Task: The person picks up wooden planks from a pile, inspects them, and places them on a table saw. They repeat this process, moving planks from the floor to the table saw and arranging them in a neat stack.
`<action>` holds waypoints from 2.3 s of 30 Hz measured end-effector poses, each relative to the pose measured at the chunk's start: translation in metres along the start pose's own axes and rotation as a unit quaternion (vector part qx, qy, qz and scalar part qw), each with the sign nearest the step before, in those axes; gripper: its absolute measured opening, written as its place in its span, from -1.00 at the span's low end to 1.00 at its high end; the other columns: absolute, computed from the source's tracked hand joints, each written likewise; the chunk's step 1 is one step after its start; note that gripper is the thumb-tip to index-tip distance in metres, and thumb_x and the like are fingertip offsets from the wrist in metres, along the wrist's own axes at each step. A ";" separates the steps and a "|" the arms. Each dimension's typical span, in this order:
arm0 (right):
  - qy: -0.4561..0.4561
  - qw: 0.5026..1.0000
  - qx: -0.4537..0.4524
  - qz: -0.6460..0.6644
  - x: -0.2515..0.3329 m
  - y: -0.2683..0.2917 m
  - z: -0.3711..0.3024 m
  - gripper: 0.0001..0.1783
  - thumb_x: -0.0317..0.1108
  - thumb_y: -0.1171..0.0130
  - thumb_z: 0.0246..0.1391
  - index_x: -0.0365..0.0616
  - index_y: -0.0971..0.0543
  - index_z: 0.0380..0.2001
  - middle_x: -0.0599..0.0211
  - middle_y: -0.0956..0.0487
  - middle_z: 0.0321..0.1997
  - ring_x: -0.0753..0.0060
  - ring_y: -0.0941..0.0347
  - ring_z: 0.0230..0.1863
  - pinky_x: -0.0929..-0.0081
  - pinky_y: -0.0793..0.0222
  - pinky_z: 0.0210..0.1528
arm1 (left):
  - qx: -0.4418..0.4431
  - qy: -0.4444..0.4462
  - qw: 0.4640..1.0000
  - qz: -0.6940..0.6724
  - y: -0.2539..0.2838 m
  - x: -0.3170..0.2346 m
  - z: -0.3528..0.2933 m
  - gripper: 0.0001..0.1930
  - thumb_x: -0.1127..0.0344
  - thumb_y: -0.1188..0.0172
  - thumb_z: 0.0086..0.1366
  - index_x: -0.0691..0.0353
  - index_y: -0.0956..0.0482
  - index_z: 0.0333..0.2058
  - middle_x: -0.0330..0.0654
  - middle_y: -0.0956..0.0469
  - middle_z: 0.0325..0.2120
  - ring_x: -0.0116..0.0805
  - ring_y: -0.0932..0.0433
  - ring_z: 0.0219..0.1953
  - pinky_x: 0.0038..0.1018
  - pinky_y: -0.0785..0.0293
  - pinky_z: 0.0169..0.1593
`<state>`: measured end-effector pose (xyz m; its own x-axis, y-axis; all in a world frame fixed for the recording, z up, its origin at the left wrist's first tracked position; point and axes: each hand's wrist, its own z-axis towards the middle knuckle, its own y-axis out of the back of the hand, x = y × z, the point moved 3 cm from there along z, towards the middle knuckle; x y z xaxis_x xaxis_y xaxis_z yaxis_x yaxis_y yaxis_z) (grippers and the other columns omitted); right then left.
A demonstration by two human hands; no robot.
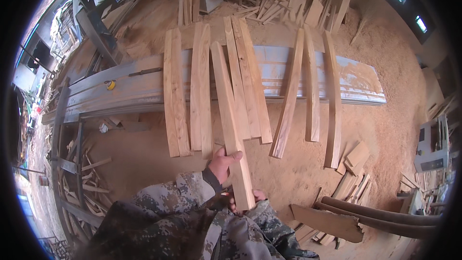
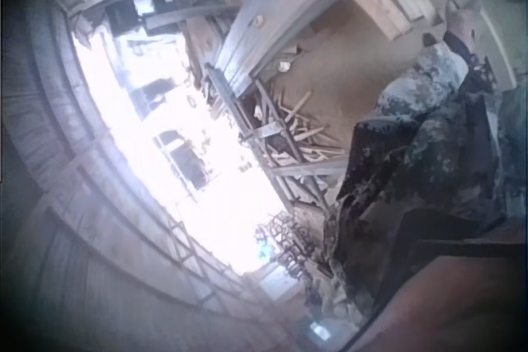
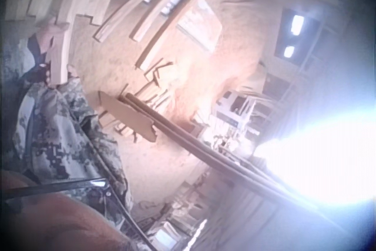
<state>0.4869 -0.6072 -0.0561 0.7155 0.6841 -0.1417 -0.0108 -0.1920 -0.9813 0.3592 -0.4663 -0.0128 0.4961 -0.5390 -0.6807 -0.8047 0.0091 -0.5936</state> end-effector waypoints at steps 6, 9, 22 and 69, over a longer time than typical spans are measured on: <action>-0.024 0.985 -0.123 -0.121 -0.003 0.037 0.016 -0.15 0.25 0.11 0.21 -0.36 -0.34 0.22 -0.11 -0.52 0.07 -0.09 -0.52 -0.06 0.07 -0.47 -0.02 | -0.055 -0.053 0.993 0.093 0.007 0.001 -0.001 -0.36 0.54 -0.31 0.12 0.33 -0.30 0.20 -0.14 -0.52 0.00 -0.32 -0.49 0.02 -0.35 -0.42 0.11; -0.004 0.975 -0.125 -0.181 -0.004 0.047 0.018 -0.17 0.26 0.12 0.21 -0.30 -0.35 0.22 -0.10 -0.54 0.06 -0.10 -0.53 -0.10 0.05 -0.46 -0.02 | -0.054 -0.020 0.995 0.086 0.018 0.011 -0.008 -0.43 0.50 -0.28 0.16 0.35 -0.34 0.16 -0.13 -0.55 -0.05 -0.33 -0.53 -0.05 -0.36 -0.46 0.06; 0.107 0.974 -0.050 -0.193 0.003 0.062 0.039 -0.26 0.22 -0.09 0.12 -0.25 -0.45 0.07 0.07 -0.55 -0.12 0.10 -0.51 -0.18 0.16 -0.47 -0.17 | -0.017 -0.085 0.931 0.355 0.053 -0.011 -0.065 -0.53 0.38 -0.19 0.30 0.38 -0.41 0.16 -0.10 -0.54 0.05 -0.34 -0.50 0.09 -0.36 -0.40 0.18; 0.335 0.917 -0.212 -0.050 0.096 0.013 0.141 -0.71 -0.37 -0.23 -0.01 -0.14 -0.58 -0.17 0.14 -0.58 0.00 0.17 -0.44 0.08 0.27 -0.33 0.09 | 0.111 -0.242 0.593 0.760 0.017 -0.136 0.156 -0.54 0.18 -0.19 0.20 0.37 -0.49 0.00 0.02 -0.58 -0.17 -0.01 -0.49 -0.04 -0.15 -0.20 0.26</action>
<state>0.4571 -0.4443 -0.1009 0.9682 0.1543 0.1971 0.2488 -0.5062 -0.8258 0.3295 -0.2614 0.0026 -0.6682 0.5386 -0.5133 -0.4061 0.3141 0.8582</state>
